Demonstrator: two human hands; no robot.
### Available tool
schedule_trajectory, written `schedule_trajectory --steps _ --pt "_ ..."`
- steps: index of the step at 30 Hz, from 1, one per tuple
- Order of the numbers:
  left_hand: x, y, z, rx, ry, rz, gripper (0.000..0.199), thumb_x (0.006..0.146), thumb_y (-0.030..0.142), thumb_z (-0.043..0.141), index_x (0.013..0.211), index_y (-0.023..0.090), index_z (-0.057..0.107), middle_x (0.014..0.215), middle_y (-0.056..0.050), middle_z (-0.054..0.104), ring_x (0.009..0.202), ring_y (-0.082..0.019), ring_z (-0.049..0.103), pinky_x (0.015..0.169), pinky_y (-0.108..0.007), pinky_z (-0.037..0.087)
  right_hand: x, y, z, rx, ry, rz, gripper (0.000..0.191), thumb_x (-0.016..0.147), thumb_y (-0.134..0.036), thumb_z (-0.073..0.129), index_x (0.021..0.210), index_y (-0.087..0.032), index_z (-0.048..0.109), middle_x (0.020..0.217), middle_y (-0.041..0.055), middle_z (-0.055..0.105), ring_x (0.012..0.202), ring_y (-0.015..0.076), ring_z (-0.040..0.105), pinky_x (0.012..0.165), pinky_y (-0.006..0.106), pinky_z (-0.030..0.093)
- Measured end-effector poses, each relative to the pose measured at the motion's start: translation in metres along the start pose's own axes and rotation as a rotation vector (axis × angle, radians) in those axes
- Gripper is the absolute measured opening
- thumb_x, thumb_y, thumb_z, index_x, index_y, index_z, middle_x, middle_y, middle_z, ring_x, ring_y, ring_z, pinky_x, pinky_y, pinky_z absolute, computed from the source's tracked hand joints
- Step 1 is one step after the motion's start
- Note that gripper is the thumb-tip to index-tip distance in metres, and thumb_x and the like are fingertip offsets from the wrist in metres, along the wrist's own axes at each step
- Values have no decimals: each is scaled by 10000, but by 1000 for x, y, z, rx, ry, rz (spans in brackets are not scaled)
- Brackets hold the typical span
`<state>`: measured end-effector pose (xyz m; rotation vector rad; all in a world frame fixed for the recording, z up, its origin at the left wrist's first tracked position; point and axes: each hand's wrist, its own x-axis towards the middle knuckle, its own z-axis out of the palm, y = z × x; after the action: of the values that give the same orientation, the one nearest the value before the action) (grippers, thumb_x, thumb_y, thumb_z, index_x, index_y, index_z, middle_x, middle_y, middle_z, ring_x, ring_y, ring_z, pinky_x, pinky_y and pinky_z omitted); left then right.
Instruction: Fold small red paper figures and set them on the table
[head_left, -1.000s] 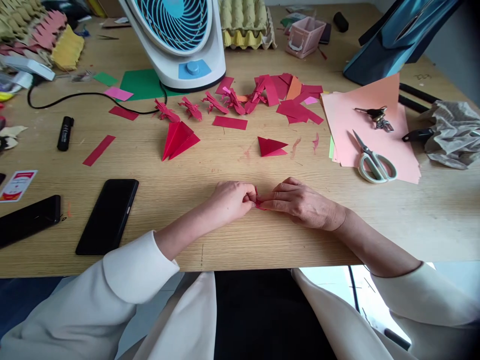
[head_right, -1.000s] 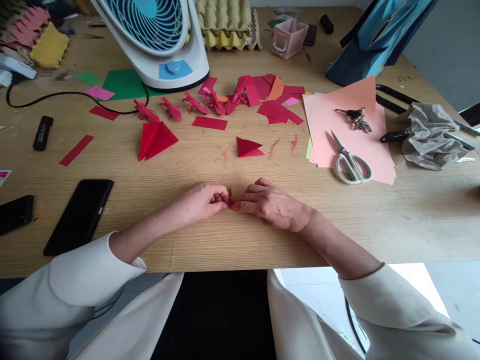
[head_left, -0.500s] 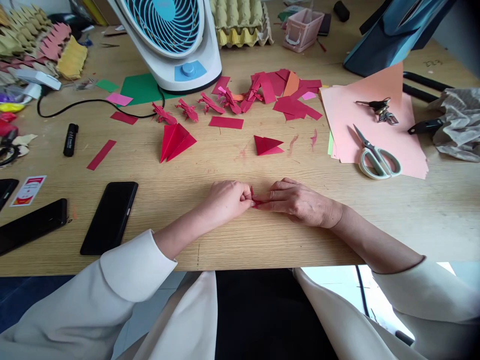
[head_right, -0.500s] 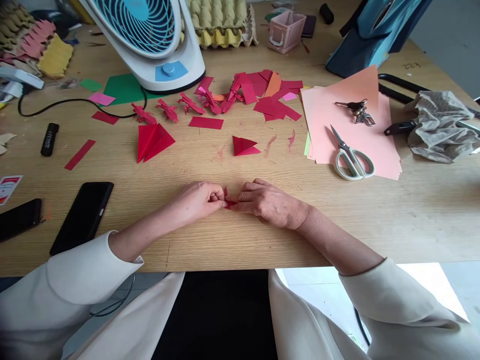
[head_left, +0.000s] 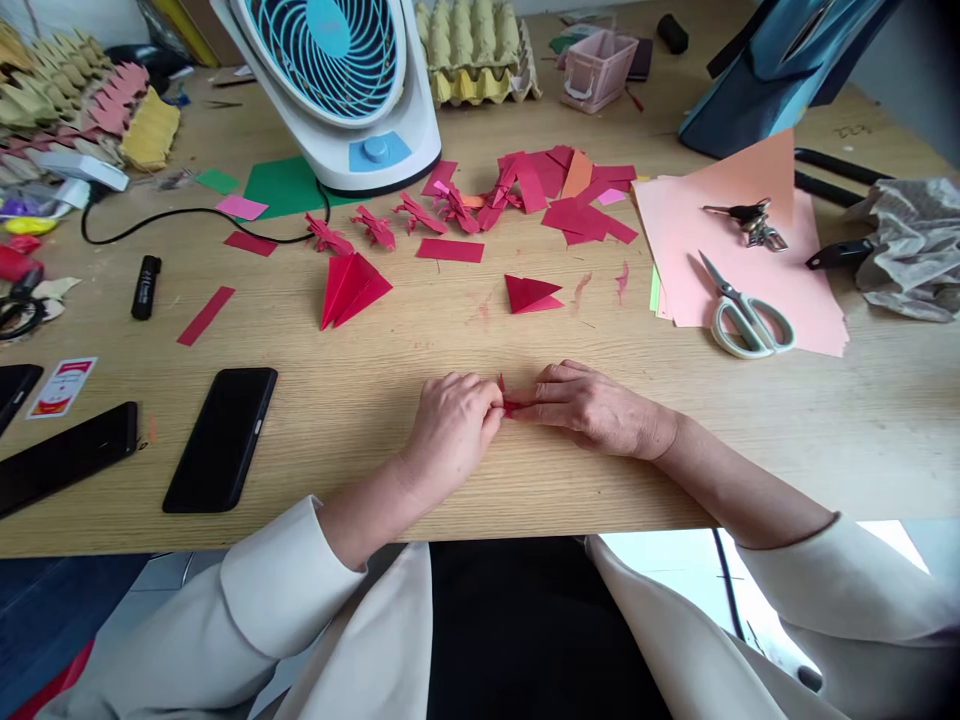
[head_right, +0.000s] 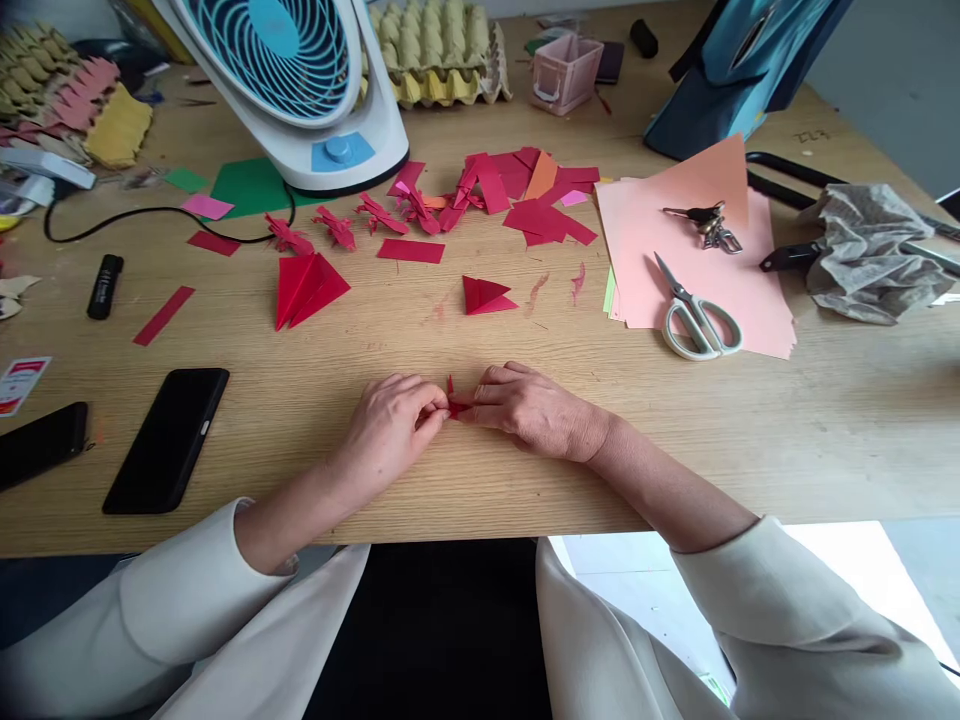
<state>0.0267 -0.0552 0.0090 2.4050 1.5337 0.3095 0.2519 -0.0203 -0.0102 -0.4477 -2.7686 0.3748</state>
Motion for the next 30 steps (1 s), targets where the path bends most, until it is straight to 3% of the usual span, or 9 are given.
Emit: schedule_trajectory --steps 4,12,20,30 --pt "8 -3 4 -99 -20 -62 117 807 107 627 723 187 607 734 -1 665 706 -171 594 682 -309 414 1 0 1 6 4 2 417 991 -123 407 1346 -195 612 1238 107 686 995 238 539 877 382 438" --pt "-5 -6 6 -180 65 17 142 846 66 586 772 186 601 813 -11 640 789 -161 593 732 -286 436 2 -3 1 -23 2 11 403 994 -127 409 1329 -190 623 1184 104 705 990 239 534 874 377 434" --pt "-15 1 16 -84 194 -6 124 842 69 606 808 184 636 796 -14 622 786 -174 573 745 -302 435 1 -5 2 -29 5 23 400 991 -136 424 1339 -186 615 1209 107 700 1002 245 531 870 383 434" --pt "-27 6 18 147 237 127 150 925 130 548 829 185 649 846 -41 623 838 -213 524 752 -363 410 1 -7 2 -25 -6 49 389 987 -131 434 1328 -175 617 1125 110 709 1016 248 528 873 388 426"
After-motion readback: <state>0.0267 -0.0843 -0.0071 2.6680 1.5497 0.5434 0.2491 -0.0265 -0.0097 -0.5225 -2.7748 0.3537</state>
